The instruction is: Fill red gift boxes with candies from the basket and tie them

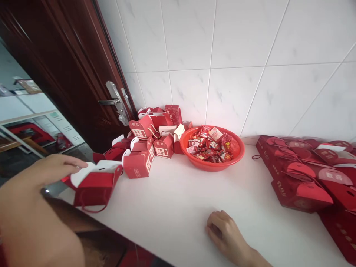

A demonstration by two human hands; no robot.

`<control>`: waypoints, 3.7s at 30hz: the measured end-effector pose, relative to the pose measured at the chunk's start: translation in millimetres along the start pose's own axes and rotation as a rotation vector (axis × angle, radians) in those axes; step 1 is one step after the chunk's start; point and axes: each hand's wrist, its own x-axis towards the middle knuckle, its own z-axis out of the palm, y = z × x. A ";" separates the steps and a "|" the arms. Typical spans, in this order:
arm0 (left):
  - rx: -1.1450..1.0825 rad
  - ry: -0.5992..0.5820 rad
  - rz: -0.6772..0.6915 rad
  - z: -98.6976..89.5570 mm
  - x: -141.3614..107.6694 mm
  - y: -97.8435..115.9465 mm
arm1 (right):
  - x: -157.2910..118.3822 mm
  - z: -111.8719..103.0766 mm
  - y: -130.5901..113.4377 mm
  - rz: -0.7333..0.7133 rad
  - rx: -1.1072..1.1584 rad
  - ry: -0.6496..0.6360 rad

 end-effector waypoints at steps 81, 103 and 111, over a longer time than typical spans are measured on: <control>-0.627 -1.066 0.983 200.1 -90.6 175.5 | 38.1 -84.4 26.5 0.370 0.146 0.111; -0.234 -0.609 1.389 151.4 -149.5 195.7 | 26.1 -93.2 20.2 0.373 -0.111 0.114; -0.178 -0.427 1.282 159.6 -175.8 187.1 | 47.0 -106.0 37.7 0.210 0.010 0.098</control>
